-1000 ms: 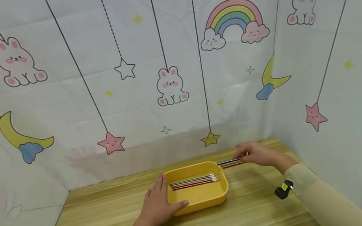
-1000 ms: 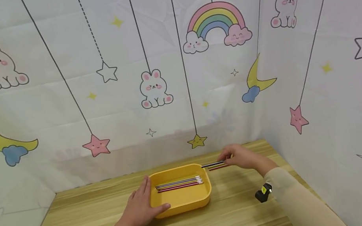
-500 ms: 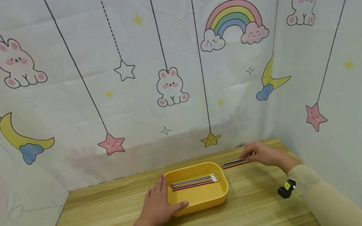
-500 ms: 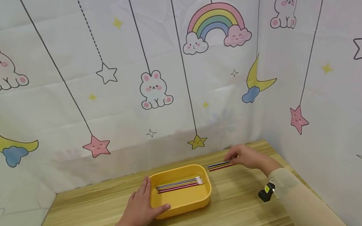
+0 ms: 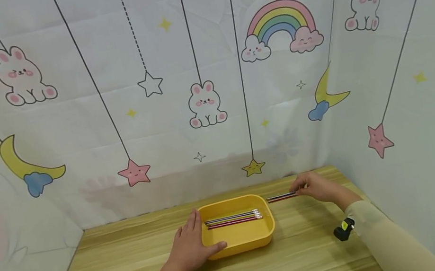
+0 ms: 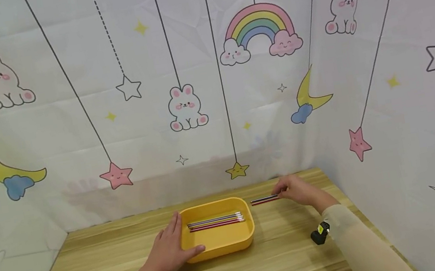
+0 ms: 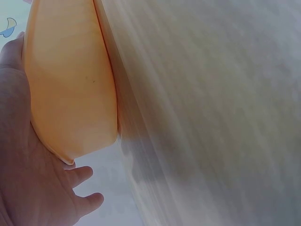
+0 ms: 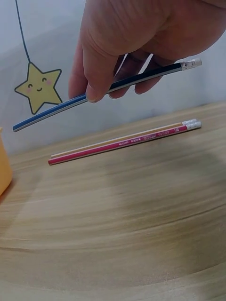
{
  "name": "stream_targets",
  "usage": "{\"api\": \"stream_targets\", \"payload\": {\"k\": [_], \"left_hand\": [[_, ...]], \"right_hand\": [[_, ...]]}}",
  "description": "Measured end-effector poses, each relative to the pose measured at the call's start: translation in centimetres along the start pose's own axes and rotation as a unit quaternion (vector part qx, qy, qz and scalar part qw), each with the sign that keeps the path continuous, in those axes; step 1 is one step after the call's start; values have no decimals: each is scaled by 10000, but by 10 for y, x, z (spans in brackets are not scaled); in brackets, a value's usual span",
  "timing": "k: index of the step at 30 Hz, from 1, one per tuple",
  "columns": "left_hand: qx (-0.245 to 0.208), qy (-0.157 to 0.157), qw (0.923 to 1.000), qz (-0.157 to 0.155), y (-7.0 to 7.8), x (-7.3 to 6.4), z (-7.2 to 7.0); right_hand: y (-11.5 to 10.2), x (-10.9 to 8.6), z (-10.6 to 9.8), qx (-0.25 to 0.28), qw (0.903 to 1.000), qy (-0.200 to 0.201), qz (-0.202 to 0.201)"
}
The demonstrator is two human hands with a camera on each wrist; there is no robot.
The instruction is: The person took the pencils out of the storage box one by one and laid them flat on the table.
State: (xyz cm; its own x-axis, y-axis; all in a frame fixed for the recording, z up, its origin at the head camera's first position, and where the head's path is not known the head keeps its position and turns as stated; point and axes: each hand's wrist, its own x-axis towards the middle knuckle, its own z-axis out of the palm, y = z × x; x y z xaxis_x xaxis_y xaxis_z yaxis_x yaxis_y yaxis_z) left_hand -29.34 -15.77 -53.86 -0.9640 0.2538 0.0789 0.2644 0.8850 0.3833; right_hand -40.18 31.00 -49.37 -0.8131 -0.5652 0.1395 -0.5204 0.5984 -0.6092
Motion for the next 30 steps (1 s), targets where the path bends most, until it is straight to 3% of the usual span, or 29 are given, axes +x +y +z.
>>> {"api": "stream_targets", "payload": {"k": [10,18,30], "left_hand": [[19,-23,10000,-13,-1,2,2],[73,-51,10000,-29,-2,2,1],[41,-45,10000,4,0,1,1]], "right_hand": [[12,0,12,-15,9996,167,-233],[23,3,21,-52,9997,235,-63],[33,5,28,-58,9996,263,-115]]}}
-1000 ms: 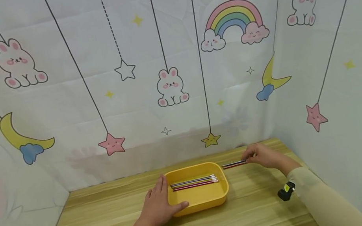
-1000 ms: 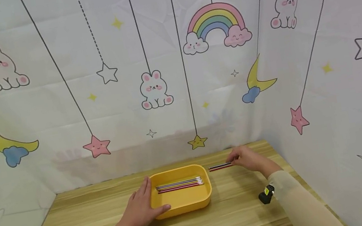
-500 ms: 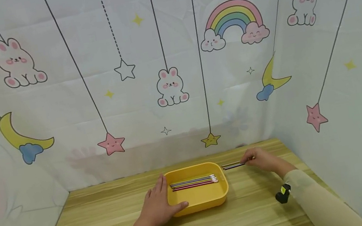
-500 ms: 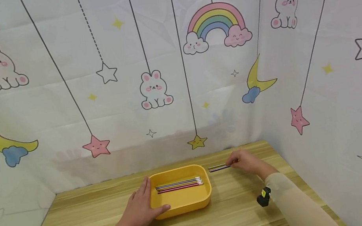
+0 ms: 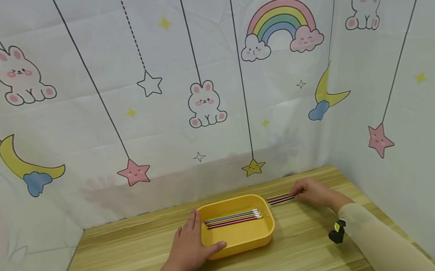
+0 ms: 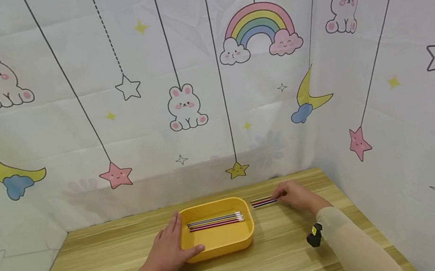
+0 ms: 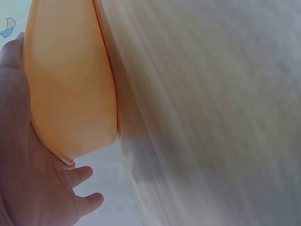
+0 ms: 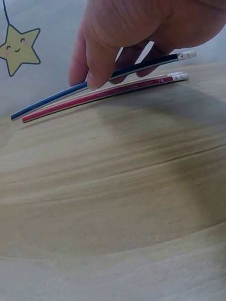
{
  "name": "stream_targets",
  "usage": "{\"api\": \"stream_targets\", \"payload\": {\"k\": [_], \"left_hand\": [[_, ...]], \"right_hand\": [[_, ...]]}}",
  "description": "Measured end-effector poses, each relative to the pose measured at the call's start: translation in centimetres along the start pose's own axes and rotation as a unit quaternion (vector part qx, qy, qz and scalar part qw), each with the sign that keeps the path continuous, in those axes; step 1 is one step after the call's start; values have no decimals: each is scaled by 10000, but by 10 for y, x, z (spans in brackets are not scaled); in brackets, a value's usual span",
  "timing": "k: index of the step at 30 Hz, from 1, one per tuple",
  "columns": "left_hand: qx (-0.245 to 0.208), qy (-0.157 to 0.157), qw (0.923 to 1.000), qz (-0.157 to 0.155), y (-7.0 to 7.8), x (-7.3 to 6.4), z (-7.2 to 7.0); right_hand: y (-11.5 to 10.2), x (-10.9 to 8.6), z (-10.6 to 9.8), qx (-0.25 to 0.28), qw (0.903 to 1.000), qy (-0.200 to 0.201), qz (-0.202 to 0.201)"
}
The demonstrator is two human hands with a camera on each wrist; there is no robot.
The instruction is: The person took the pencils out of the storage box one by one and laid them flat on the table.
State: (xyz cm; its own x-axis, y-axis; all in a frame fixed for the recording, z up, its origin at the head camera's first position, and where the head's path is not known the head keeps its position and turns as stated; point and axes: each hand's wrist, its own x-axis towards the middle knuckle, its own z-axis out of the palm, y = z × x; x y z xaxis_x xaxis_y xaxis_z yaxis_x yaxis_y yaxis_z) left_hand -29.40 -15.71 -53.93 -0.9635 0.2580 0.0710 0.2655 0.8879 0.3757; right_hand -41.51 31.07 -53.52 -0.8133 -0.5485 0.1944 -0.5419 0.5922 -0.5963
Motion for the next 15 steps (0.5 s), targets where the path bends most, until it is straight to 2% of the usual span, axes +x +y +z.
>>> {"api": "stream_targets", "payload": {"k": [4,15], "left_hand": [[-6,10,10000,0,1,-1,-2],[19,-19,10000,-25,-1,1,0]], "right_hand": [[6,2,3,-81,10000,13,-57],[15,5,7,51,9999,32,115]]}}
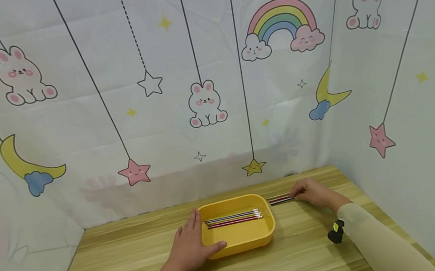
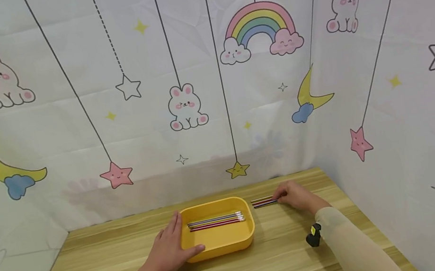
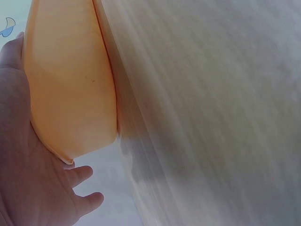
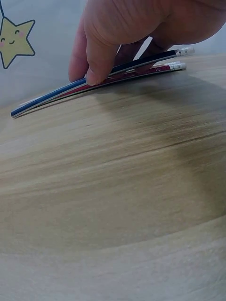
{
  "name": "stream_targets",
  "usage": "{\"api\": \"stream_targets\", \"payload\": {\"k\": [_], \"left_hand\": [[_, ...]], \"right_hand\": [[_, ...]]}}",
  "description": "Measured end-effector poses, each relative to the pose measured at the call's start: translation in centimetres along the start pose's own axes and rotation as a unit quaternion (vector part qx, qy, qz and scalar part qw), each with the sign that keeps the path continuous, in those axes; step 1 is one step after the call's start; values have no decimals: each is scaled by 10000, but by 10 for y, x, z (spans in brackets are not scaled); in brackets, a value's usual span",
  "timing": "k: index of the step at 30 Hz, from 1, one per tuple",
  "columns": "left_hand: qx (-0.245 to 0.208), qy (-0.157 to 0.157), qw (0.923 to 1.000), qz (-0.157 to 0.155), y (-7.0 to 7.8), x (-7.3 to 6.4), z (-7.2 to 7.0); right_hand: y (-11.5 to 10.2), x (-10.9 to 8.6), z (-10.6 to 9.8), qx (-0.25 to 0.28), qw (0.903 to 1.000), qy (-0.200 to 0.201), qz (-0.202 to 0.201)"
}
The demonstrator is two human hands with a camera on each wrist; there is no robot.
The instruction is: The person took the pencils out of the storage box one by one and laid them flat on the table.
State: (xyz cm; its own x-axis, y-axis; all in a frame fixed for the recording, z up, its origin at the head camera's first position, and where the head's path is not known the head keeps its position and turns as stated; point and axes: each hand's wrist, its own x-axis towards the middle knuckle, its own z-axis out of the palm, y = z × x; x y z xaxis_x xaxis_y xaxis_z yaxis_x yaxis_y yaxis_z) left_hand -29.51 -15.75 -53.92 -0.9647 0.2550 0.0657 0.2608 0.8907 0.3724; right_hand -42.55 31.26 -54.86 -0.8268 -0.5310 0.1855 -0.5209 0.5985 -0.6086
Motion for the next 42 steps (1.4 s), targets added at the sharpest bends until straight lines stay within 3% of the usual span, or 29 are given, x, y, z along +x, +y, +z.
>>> {"api": "stream_targets", "payload": {"k": [42], "left_hand": [[-21,2,10000,-69,3,-1,-1]], "right_hand": [[-4,3,4,-817,9958,173,-370]]}}
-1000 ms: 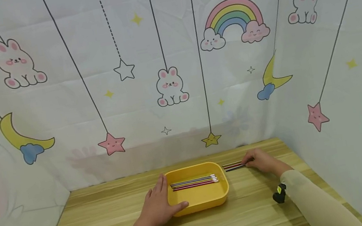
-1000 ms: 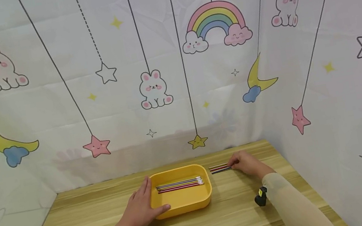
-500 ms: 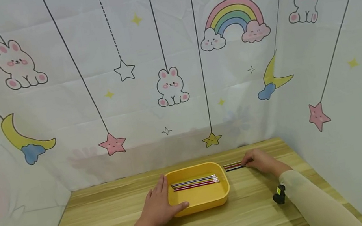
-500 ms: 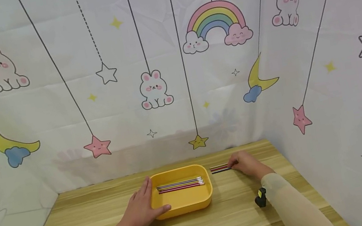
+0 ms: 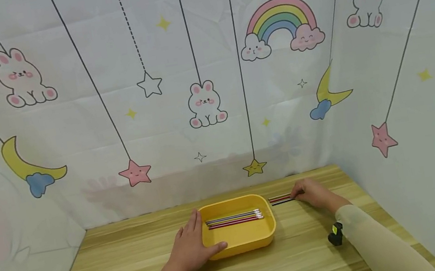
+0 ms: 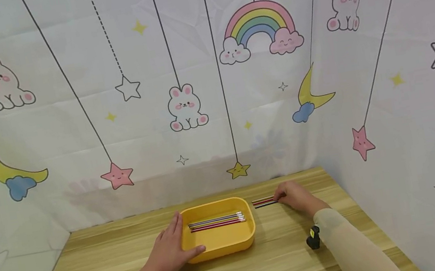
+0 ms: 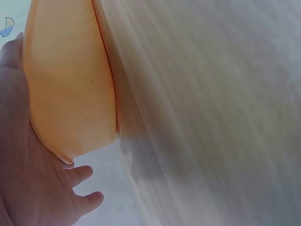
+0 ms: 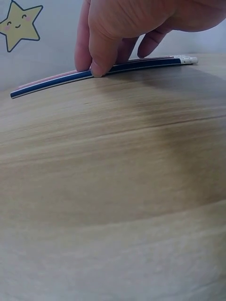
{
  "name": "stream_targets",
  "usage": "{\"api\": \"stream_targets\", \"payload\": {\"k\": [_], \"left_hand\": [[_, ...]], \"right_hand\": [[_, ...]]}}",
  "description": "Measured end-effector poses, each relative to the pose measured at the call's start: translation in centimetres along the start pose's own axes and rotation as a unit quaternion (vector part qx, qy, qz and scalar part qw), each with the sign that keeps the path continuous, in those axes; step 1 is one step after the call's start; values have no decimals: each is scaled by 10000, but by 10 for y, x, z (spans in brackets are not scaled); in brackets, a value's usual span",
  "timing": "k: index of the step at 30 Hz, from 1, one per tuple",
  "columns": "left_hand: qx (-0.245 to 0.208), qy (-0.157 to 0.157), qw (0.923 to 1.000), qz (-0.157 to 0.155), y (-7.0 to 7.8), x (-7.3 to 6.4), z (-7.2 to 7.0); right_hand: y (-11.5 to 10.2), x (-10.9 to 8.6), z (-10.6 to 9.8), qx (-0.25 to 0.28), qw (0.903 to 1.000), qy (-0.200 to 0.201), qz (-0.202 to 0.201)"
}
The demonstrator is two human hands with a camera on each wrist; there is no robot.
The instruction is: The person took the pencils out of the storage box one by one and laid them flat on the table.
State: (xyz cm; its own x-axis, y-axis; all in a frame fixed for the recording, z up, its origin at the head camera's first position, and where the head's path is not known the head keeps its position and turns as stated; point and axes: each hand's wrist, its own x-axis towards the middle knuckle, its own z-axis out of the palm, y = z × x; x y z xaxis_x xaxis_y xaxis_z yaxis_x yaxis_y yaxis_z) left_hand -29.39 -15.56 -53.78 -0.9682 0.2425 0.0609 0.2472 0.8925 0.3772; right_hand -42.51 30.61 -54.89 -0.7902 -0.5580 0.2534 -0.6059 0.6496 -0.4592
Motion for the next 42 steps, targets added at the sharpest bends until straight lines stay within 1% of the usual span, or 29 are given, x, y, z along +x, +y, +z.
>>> {"api": "stream_targets", "payload": {"k": [9,16,20,26,29,37,42], "left_hand": [[38,-55,10000,-26,0,0,-2],[4,-22,10000,-7,0,1,1],[-6,-14,10000,19,0,2,2],[-1,-2,10000,-14,-2,1,2],[1,0,10000,-15,-1,1,1],[54,10,10000,11,-2,0,1],[57,11,10000,14,-2,0,1]], "right_hand": [[-1,1,2,-41,9999,66,107],[1,0,2,133,9994,203,249],[-3,-1,2,310,9979,355,450],[-22,6,3,472,9940,491,852],[-34,11,2,512,9932,492,920],[-63,25,6,691,9939,376,777],[-88,34,10,728,9955,253,556]]}}
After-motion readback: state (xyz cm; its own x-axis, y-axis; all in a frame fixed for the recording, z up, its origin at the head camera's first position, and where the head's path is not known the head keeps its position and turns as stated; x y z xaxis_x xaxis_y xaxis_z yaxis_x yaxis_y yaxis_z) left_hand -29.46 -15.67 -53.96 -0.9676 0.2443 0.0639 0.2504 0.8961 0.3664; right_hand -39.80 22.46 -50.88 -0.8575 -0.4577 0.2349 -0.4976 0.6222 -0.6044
